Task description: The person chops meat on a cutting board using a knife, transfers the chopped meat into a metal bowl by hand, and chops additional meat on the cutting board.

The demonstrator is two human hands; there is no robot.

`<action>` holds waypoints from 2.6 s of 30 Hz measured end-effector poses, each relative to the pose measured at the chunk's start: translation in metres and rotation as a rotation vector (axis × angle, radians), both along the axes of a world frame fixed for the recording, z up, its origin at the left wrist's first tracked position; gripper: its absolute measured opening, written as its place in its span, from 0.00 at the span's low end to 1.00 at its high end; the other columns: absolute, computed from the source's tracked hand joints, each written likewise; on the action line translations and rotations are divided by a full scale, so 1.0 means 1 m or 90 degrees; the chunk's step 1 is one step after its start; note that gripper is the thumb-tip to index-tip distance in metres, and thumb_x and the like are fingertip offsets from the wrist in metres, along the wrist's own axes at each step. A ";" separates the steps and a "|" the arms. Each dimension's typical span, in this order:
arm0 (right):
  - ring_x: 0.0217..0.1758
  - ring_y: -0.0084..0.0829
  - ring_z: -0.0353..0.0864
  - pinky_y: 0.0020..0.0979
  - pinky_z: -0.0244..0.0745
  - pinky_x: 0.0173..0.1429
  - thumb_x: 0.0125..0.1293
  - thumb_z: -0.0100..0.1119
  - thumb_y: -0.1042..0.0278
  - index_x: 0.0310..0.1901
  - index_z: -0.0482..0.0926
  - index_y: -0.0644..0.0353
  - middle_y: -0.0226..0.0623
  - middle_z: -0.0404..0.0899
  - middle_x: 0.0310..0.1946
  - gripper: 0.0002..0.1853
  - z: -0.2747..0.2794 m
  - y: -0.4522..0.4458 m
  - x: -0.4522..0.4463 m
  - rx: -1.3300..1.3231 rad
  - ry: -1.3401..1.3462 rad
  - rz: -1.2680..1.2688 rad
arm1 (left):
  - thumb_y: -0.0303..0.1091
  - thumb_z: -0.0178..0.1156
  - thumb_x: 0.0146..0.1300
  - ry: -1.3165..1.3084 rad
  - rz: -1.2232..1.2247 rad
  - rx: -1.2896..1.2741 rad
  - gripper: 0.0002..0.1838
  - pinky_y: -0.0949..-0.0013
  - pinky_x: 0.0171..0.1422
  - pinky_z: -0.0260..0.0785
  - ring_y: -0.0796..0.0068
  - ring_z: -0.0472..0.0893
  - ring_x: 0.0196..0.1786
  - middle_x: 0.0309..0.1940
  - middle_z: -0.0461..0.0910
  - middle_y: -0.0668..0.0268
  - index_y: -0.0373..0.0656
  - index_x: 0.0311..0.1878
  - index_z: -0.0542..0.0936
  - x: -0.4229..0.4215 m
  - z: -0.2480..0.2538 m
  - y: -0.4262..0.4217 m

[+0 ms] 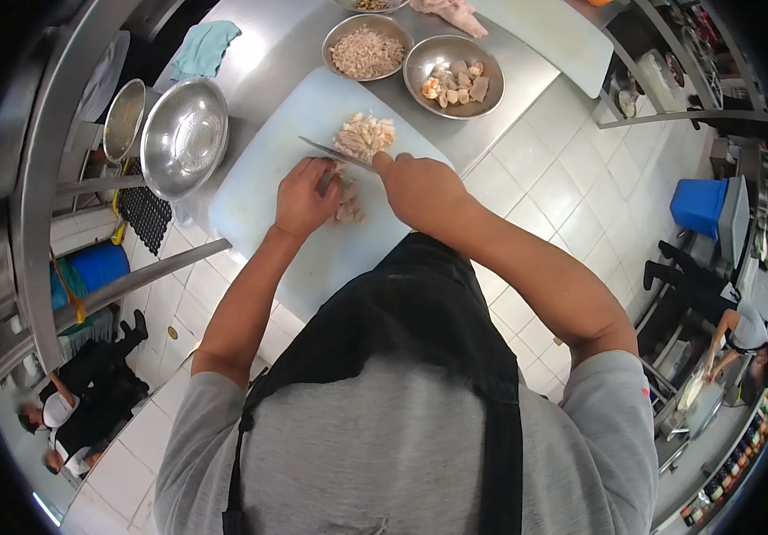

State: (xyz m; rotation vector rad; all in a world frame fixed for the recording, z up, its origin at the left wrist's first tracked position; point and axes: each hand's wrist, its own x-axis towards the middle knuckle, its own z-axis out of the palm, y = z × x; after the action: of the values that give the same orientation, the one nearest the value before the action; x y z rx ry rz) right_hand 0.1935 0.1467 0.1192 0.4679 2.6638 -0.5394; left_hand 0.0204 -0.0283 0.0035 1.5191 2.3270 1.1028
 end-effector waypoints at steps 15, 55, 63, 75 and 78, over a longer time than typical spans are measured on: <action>0.41 0.54 0.93 0.51 0.88 0.43 0.73 0.57 0.76 0.58 0.73 0.63 0.53 0.87 0.40 0.14 -0.021 0.003 0.004 -0.008 0.050 0.040 | 0.26 0.69 0.62 0.017 -0.006 0.022 0.05 0.51 0.48 0.81 0.51 0.86 0.43 0.39 0.84 0.60 0.44 0.41 0.88 0.000 -0.009 -0.001; 0.38 0.58 0.91 0.55 0.86 0.43 0.73 0.59 0.76 0.54 0.72 0.65 0.57 0.86 0.38 0.11 -0.006 -0.028 0.053 -0.014 0.049 -0.119 | 0.36 0.78 0.62 0.009 0.011 -0.061 0.10 0.53 0.59 0.78 0.52 0.82 0.52 0.45 0.84 0.63 0.45 0.43 0.89 0.008 0.016 -0.013; 0.36 0.54 0.91 0.50 0.87 0.39 0.70 0.55 0.78 0.54 0.73 0.66 0.53 0.85 0.38 0.12 -0.010 -0.020 0.045 0.030 0.077 -0.028 | 0.45 0.79 0.61 0.033 0.090 -0.104 0.16 0.49 0.66 0.72 0.52 0.79 0.60 0.48 0.83 0.62 0.46 0.46 0.90 0.027 0.012 -0.015; 0.36 0.55 0.91 0.50 0.87 0.39 0.70 0.56 0.80 0.55 0.72 0.64 0.52 0.83 0.39 0.14 -0.031 -0.026 0.038 0.030 0.101 -0.004 | 0.39 0.75 0.63 0.070 0.035 -0.113 0.10 0.46 0.61 0.68 0.56 0.78 0.59 0.49 0.83 0.66 0.48 0.45 0.91 0.034 0.008 -0.015; 0.37 0.56 0.91 0.50 0.88 0.40 0.69 0.56 0.80 0.56 0.72 0.64 0.54 0.83 0.40 0.14 -0.026 -0.022 0.015 0.018 0.111 0.013 | 0.38 0.74 0.64 0.091 0.020 -0.121 0.08 0.45 0.59 0.69 0.56 0.79 0.59 0.47 0.83 0.66 0.48 0.44 0.92 0.033 0.014 -0.013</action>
State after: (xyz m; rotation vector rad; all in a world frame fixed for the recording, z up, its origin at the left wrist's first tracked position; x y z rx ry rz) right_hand 0.2086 0.1251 0.0933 0.4199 2.8429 -0.5601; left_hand 0.0534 -0.0411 0.0175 1.5419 2.4747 0.7760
